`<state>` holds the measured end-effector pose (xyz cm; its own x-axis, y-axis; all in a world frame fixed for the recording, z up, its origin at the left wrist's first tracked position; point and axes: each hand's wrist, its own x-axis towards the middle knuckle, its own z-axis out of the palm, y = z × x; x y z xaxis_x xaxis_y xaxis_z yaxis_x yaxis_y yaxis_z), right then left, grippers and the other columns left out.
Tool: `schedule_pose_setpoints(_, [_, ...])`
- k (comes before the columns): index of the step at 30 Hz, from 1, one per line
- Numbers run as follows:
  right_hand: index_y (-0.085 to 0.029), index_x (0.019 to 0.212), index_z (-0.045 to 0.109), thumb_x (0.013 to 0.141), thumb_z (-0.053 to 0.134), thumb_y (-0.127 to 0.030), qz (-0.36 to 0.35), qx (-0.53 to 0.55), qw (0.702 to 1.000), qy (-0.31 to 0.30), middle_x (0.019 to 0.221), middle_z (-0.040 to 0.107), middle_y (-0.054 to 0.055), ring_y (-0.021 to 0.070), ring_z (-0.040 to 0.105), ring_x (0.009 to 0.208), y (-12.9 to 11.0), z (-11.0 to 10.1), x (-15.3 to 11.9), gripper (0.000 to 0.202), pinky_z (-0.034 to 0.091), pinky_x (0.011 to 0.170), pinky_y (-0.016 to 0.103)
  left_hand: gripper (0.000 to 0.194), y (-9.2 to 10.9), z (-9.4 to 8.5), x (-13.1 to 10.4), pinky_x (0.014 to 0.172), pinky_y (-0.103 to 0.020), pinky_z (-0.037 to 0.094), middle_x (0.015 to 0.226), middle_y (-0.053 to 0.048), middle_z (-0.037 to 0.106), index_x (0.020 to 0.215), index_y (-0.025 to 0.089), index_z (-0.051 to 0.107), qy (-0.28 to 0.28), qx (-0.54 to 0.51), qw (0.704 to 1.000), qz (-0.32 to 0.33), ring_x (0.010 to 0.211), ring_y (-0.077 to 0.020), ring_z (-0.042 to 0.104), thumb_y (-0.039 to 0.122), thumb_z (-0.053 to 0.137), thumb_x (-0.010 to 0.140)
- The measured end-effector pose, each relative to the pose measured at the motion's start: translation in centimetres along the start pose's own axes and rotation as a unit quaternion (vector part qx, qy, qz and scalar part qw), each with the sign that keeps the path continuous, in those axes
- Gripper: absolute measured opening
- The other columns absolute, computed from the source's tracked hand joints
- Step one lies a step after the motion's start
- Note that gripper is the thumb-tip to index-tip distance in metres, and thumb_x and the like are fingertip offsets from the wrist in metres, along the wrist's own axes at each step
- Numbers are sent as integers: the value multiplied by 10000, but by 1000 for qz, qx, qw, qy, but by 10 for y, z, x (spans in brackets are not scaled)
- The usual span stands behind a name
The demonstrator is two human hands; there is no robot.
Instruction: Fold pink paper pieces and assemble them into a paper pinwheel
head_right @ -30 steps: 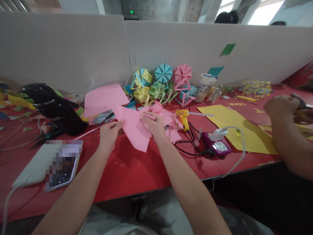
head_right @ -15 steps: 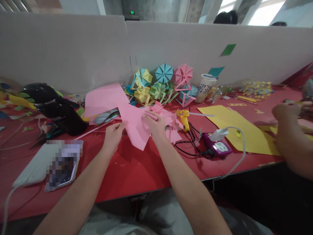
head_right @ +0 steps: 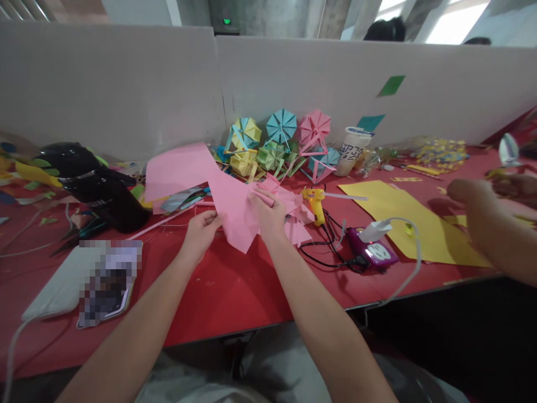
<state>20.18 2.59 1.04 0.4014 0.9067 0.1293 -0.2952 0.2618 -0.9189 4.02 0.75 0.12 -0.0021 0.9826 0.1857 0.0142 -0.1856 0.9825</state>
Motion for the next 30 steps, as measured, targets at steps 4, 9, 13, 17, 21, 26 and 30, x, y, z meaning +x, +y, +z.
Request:
schedule_pose_setpoints(4, [-175, 915, 751, 600, 776, -313, 2, 15, 1000, 14, 1008, 756, 92, 250, 696, 963, -3, 1, -2, 345, 570, 808, 382, 220, -2, 1, 0, 591, -244, 376, 606, 9, 577, 633, 166, 624, 16, 49, 999, -8, 584, -126, 513, 332, 661, 773])
schedule_pose_setpoints(9, [-183, 923, 750, 620, 758, -326, -5, -2, 1000, 18, 1025, 755, 83, 244, 683, 1007, -2, 4, -4, 335, 565, 828, 377, 178, -3, 3, 0, 563, -248, 353, 575, 13, 558, 674, 175, 606, 18, 44, 998, -35, 536, -125, 492, 308, 639, 788])
schedule_pose_setpoints(13, [-174, 939, 746, 615, 765, -317, -2, 11, 999, 31, 1041, 753, 89, 243, 691, 989, -1, 3, -2, 355, 569, 825, 374, 92, -5, 4, 1, 636, -258, 403, 684, -12, 636, 795, 165, 648, -12, 21, 999, -41, 622, -140, 562, 217, 674, 725])
schedule_pose_setpoints(17, [-170, 952, 746, 632, 758, -317, -5, 1, 999, 33, 1044, 751, 98, 248, 693, 988, -2, 3, -2, 353, 571, 828, 381, 165, -8, 2, 2, 563, -253, 354, 568, 13, 543, 642, 173, 608, -16, 83, 996, -19, 540, -131, 486, 259, 618, 782])
schedule_pose_setpoints(21, [-163, 961, 744, 636, 757, -303, 1, 17, 999, 35, 1036, 750, 112, 243, 701, 966, -4, 4, -3, 354, 563, 858, 388, 252, -8, 0, 2, 532, -256, 301, 529, 22, 481, 591, 185, 575, -6, 104, 994, -11, 507, -127, 426, 316, 617, 802])
schedule_pose_setpoints(26, [-172, 965, 735, 616, 763, -301, 3, 25, 999, 45, 1009, 752, 99, 244, 701, 964, -5, 3, -2, 373, 563, 861, 398, 159, -5, 1, 1, 569, -259, 341, 596, 9, 545, 664, 182, 610, -7, 89, 996, -4, 554, -136, 476, 273, 633, 792])
schedule_pose_setpoints(30, [-189, 966, 726, 618, 749, -311, -2, 12, 999, 43, 978, 750, 79, 239, 698, 944, -3, 1, 1, 370, 565, 843, 398, 63, -5, -3, 5, 664, -268, 416, 699, -14, 619, 709, 177, 620, 1, 78, 997, 28, 661, -152, 559, 189, 619, 771])
